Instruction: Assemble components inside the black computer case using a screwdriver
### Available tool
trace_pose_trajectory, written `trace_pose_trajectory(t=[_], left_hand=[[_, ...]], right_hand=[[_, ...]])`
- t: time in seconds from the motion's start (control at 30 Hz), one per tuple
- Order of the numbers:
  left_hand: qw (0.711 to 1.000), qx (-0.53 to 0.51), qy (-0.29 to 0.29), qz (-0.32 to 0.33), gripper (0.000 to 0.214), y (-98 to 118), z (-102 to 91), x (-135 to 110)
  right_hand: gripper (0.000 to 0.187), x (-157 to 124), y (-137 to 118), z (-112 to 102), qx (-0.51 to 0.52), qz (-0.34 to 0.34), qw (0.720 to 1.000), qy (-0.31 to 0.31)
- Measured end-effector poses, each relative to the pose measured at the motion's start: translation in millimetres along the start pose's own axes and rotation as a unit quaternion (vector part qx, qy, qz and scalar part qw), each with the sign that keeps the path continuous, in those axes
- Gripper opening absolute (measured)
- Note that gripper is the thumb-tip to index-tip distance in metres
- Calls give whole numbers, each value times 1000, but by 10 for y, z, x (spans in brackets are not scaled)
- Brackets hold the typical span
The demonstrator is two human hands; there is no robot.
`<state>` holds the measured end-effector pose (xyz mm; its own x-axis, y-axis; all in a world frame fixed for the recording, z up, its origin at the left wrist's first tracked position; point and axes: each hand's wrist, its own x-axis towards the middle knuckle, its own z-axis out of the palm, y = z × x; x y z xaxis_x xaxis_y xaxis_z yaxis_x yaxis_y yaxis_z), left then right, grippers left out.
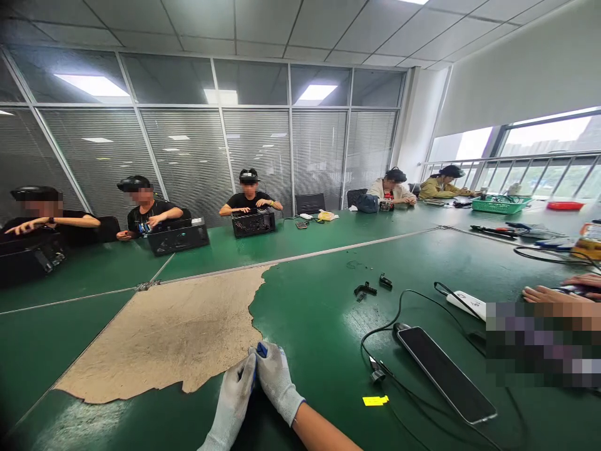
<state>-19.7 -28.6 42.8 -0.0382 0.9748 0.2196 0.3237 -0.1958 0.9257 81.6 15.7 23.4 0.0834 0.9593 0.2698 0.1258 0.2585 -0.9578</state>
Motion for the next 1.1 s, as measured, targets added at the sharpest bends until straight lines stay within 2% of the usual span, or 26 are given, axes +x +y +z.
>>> trace_pose_trajectory(t=[0.27, 0.53, 0.63, 0.87, 1.1], left_hand=[[1000, -17, -17, -3, 60, -1, -13, 6], [1000, 4, -4, -13, 64, -63, 0, 19], [1000, 2, -10, -11, 64, -47, 1, 15], [1000, 3, -7, -15, 61, -46, 5, -5], [1000, 17, -7, -9, 65, 5, -1, -5]], right_hand=[[38, 1, -6, -5, -38, 18, 999, -2], [32, -8, -45, -19, -32, 14, 999, -6], [33, -13, -66, -23, -26, 11, 1000, 0], [39, -26, -204, -59, -6, 34, 999, -30], [33, -22, -167, -45, -7, 20, 999, -27]])
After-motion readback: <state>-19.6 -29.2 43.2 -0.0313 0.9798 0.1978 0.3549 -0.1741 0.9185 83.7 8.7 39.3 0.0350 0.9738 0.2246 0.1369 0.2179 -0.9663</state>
